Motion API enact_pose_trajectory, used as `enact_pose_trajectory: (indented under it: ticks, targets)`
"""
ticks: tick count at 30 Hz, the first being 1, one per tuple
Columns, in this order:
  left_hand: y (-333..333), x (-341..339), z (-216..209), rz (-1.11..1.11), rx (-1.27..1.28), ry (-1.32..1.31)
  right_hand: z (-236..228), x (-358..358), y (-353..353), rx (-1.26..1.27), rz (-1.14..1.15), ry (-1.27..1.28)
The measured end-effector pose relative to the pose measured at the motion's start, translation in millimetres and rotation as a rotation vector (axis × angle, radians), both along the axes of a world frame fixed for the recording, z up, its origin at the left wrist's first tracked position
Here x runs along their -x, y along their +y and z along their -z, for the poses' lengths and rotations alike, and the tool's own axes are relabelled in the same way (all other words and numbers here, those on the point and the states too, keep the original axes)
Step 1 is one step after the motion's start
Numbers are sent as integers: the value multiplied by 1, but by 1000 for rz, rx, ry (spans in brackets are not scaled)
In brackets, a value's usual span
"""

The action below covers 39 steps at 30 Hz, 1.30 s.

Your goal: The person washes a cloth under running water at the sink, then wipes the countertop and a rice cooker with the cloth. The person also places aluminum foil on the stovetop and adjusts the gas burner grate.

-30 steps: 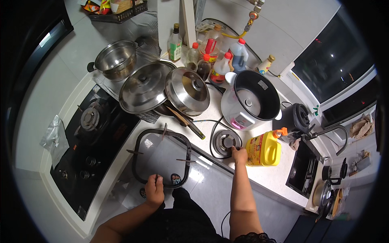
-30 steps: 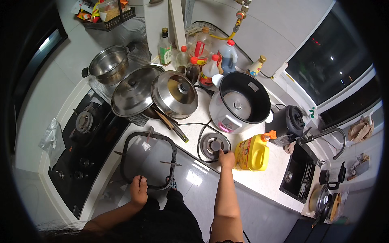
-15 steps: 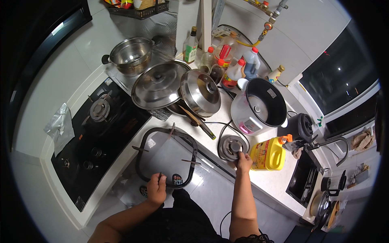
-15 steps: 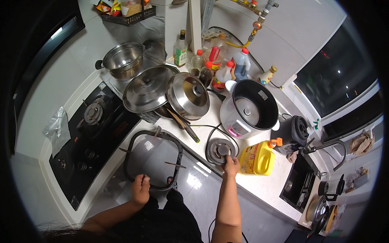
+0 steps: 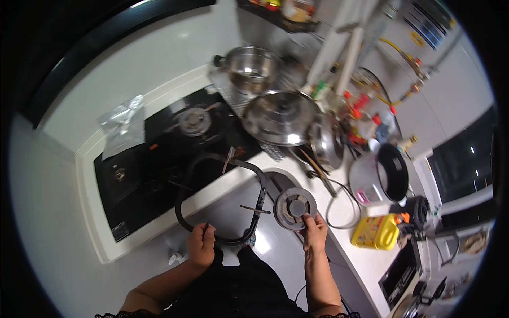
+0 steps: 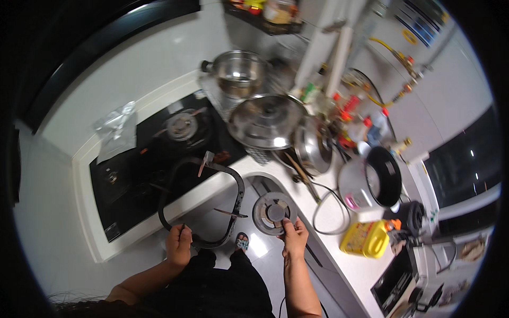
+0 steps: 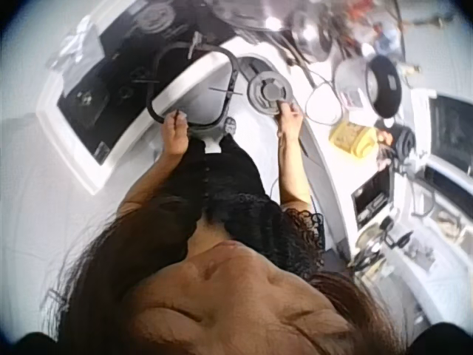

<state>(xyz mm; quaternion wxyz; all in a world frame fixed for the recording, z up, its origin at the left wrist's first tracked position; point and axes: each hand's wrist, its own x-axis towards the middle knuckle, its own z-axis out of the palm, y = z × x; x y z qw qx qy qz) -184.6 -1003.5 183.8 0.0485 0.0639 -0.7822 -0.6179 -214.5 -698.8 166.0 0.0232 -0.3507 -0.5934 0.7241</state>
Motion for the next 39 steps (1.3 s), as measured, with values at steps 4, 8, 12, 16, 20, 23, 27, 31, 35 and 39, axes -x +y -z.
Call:
enact_pose_trajectory:
  ticks: [4,8,12,16,20,23,27,31,35,39]
  targets:
    - [-70,-10,-23,-189,-58,57,-19,58,-93,4,-206,81]
    - [-146,-25,-31,-465,76,52,-23,110,-194,12,-354,99]
    - [-218,-41,-21,-660,80,48,-30,144,-293,73,-501,133]
    - [-273,-63,-6,-804,46,3,-28,167,-371,103,-592,129]
    - [-308,-83,15,-868,130,-64,-17,183,-438,135,-640,89]
    - [-316,-94,29,-889,145,-110,0,191,-477,118,-704,68]
    - [-314,-104,45,-924,120,-196,24,193,-531,132,-754,-30]
    - [-309,-107,56,-976,68,-201,39,192,-573,147,-849,-47]
    - [-301,-105,62,-1035,22,-167,52,193,-591,210,-918,-27]
    - [-295,-105,75,-1065,49,-141,58,190,-595,250,-935,-37]
